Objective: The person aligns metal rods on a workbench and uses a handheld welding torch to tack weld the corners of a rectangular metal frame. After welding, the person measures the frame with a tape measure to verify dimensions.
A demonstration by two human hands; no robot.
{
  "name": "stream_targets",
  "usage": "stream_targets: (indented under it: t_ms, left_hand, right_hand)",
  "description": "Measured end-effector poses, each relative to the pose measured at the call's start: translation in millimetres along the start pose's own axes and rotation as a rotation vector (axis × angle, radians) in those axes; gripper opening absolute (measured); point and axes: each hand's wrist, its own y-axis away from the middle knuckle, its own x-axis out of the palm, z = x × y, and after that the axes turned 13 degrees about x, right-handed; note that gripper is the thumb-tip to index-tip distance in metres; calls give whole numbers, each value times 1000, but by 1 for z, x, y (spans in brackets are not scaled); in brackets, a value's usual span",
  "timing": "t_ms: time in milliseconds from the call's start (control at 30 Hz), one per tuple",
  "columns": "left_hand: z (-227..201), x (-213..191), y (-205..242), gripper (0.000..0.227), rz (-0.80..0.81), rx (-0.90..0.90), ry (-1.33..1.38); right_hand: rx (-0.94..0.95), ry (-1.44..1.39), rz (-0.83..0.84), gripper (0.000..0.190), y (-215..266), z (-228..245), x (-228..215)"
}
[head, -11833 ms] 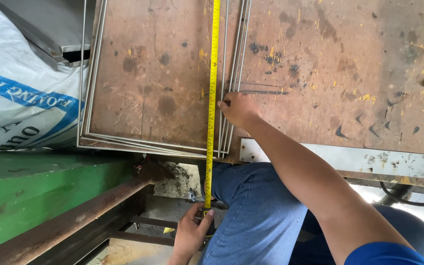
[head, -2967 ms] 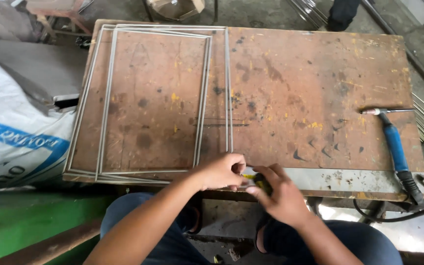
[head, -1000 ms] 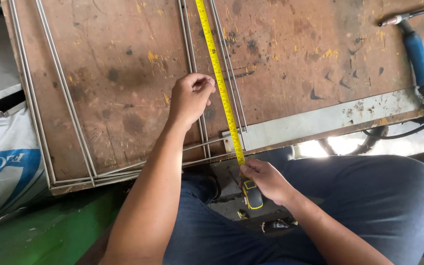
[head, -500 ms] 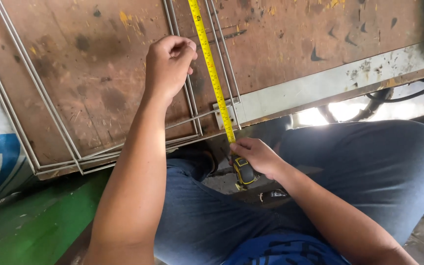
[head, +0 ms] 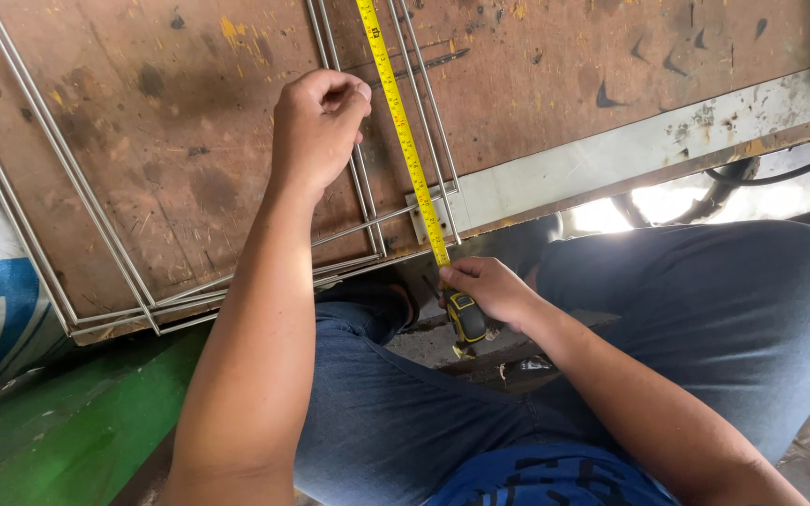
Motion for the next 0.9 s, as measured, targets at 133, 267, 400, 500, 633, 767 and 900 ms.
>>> stream_targets:
  t_ms: [133, 267, 400, 500, 633, 767, 900]
  left_hand:
    - [1, 0, -1, 12, 4, 12, -5]
    - [2, 0, 0, 12, 7, 24, -12]
    - [0, 0, 0, 12, 4, 11, 1]
    - [-2, -1, 1, 13, 4, 14, 3]
    - [-1, -2, 3, 12, 28, -23, -41]
    - [52, 11, 8, 33, 72, -218, -182]
    - [23, 26, 11, 45, 149, -250, -228]
  right_hand:
    - [52, -12, 7, 39, 0, 3, 0]
    - [183, -471, 209, 37, -5, 0, 1]
    - [206, -523, 243, 45, 6, 10, 0]
    - [267, -482, 188, 50, 8, 13, 3]
    - [210, -424, 165, 47, 14, 16, 6]
    - [152, -601, 72, 48, 9, 9, 14]
    - [129, -470, 26, 59, 14, 19, 18]
